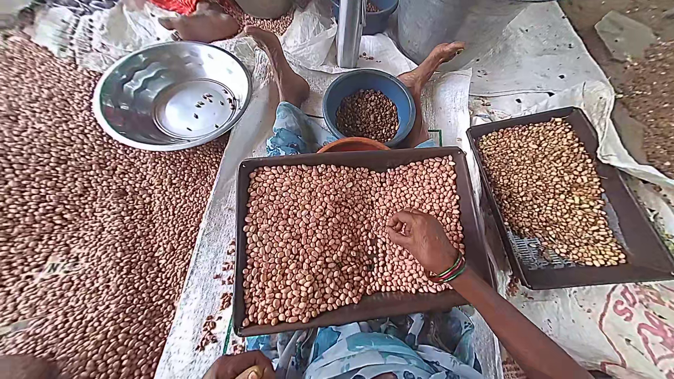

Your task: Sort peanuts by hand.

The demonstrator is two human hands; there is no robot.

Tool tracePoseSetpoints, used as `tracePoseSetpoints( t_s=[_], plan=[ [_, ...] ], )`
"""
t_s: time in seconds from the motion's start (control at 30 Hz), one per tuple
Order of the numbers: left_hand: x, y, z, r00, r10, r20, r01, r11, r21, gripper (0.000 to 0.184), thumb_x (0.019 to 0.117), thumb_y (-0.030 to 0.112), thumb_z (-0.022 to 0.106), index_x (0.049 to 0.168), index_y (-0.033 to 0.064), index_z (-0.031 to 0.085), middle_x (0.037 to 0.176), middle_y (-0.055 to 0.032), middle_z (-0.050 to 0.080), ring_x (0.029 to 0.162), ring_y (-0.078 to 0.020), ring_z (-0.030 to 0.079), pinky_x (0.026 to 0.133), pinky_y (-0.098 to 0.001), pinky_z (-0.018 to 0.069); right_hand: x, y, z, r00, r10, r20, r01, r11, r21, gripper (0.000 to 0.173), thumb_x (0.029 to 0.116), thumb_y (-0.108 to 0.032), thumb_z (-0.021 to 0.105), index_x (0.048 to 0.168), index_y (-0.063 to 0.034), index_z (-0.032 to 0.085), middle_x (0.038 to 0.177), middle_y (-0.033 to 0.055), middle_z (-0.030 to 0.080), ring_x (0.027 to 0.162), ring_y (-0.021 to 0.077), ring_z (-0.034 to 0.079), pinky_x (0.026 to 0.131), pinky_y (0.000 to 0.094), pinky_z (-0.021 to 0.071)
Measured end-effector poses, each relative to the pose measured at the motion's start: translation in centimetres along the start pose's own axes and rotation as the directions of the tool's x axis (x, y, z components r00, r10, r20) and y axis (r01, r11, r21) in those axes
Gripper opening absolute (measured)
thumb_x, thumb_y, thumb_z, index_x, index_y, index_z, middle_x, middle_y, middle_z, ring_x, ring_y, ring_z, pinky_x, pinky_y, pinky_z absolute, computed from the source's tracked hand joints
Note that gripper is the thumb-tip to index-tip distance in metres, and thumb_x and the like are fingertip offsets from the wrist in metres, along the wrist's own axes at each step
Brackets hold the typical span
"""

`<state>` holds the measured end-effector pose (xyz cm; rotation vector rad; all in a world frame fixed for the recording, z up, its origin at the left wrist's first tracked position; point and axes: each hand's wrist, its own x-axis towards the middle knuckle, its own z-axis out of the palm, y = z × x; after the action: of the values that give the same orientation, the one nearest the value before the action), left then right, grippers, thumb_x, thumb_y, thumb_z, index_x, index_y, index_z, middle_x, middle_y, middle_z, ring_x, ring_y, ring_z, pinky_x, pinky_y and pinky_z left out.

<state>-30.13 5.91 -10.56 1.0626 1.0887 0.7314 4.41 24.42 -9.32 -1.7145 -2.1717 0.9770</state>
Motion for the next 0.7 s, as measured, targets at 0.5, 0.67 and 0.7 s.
tracePoseSetpoints(
  t_s=[0.5,0.67,0.7],
  plan=[
    [13.5,2.9,10.5,0.978,-0.196,0.075,0.153,0.425,-0.892,0.050,0.1112,0.022,0.016,0.092,0.0085,0.060,0.067,0.0062,0.058,0.046,0.0052,0.051,0.044,-0.0067,0.0437,-2.6,9.5,-4.3,0.941,-0.163,-0.298,-0.007,0.868,-0.497,0.012,0.0956,-0.004,0.067,0.099,0.0015,0.077,0.094,0.0240,0.073,0.094,0.0435,0.072,0.079,0.0578,0.0535],
    [16.2,4.4,12.4,0.953,-0.301,-0.040,0.140,0.551,-0.823,0.044,0.1123,0.017,0.022,0.101,0.0028,0.062,0.078,-0.0027,0.068,0.059,-0.0039,0.064,0.055,-0.0139,0.0536,-2.0,8.6,-4.7,0.939,-0.191,-0.287,0.045,0.893,-0.447,0.005,0.0888,-0.001,0.071,0.088,0.0033,0.074,0.083,0.0231,0.071,0.082,0.0425,0.071,0.073,0.0569,0.0543],
    [16.7,4.4,12.7,0.951,-0.303,-0.052,0.141,0.580,-0.802,0.042,0.1125,0.016,0.023,0.108,0.0004,0.062,0.084,-0.0059,0.071,0.066,-0.0078,0.068,0.061,-0.0173,0.0568,-2.0,7.9,-5.2,0.937,-0.189,-0.293,0.070,0.925,-0.373,0.004,0.0873,-0.001,0.073,0.088,0.0024,0.075,0.078,0.0209,0.068,0.074,0.0389,0.068,0.067,0.0543,0.0533]
  ],
)
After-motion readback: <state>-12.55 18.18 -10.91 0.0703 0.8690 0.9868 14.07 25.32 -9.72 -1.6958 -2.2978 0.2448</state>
